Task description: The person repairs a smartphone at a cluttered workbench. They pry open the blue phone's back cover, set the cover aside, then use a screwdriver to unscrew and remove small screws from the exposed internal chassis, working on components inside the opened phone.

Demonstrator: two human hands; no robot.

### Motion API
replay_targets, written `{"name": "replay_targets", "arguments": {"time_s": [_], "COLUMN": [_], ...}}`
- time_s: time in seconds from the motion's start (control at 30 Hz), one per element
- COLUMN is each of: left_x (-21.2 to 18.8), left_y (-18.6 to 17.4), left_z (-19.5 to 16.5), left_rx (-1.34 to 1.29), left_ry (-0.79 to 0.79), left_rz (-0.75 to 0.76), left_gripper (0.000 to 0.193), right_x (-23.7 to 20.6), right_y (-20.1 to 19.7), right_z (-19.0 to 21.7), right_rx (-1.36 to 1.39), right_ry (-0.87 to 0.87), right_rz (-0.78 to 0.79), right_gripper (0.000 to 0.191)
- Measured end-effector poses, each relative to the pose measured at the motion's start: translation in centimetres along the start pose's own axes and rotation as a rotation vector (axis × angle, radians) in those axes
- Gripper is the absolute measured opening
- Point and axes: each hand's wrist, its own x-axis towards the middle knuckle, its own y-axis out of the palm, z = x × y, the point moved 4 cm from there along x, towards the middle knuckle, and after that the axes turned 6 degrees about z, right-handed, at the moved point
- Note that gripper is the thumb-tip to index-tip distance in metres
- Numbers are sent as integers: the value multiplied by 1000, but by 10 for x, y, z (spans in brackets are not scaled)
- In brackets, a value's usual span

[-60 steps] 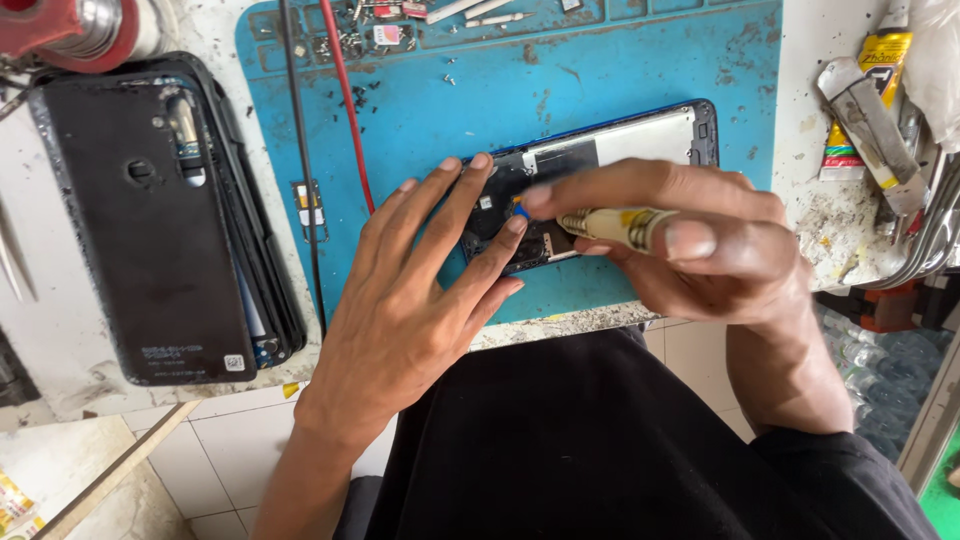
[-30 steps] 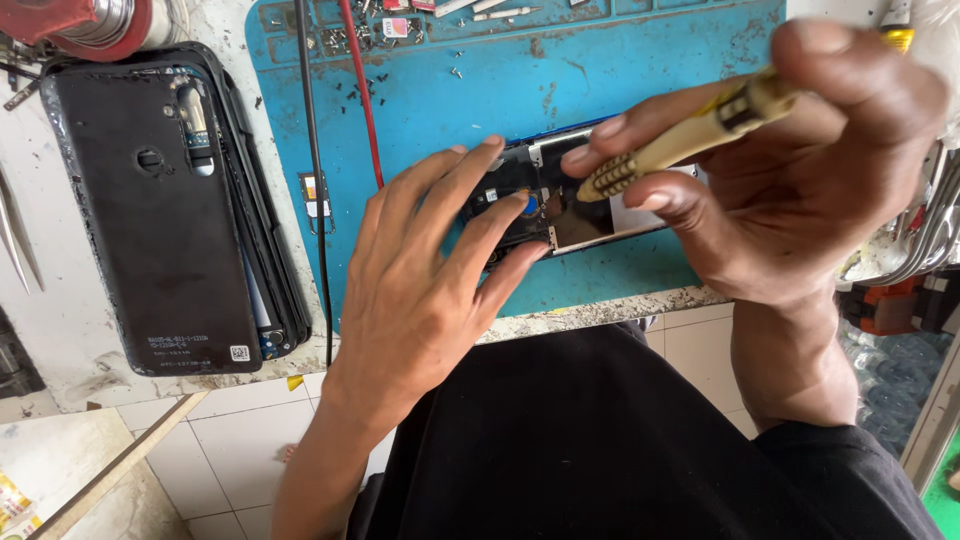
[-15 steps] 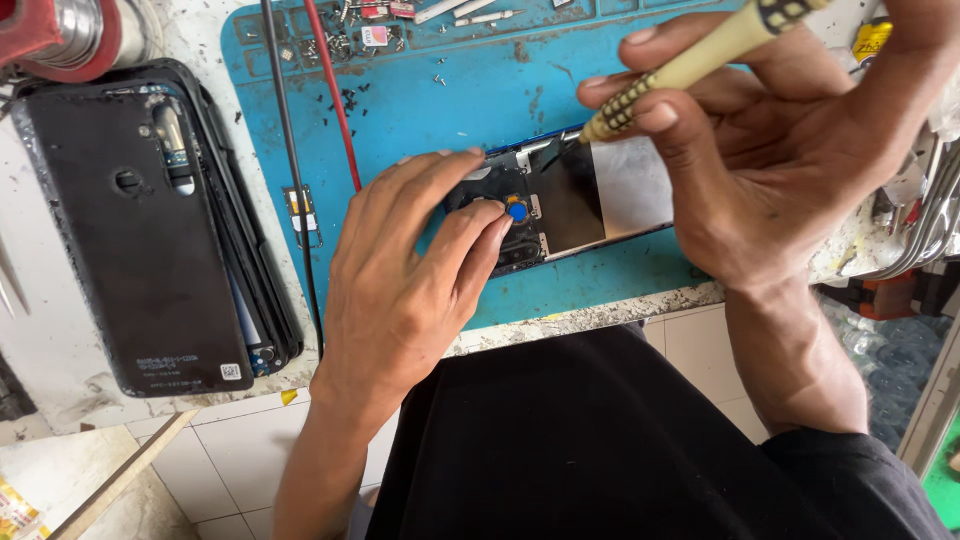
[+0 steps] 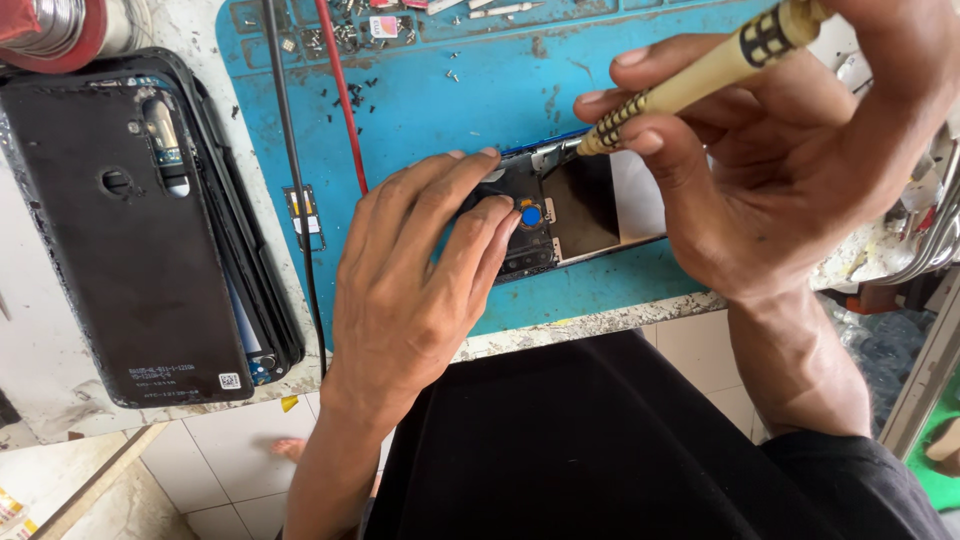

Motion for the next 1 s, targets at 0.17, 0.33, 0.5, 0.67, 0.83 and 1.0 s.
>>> {"name": "replay_targets", "arguments": {"time_s": [0.17,0.33,0.5,0.67,0.83,1.0], "left_x": [0,0,-1,0,8,26], "left_y": [-1,-4,-5,-7,-11,-11], "left_z": [1,1,1,1,3,-1], "left_rx": [1,4,5,-9,73,197], "left_ry": [0,4,0,-20,-149,-238], "left_rz": [-16,-23,-41,-83,-153,-90], "left_gripper": [21,21,19,18,13,8], "right_x": [8,14,40,35,23,24], "right_y": [11,8,-16,-18,-8,-9], "right_z": [12,15,22,23,8,2], "right_rx": [-22,115,114,166,309,341], "right_ry": [-391,-520,-581,-419,-221,-251], "right_rz": [114,240,352,371,135,103], "right_gripper": [73,47,41,23,10,6]}}
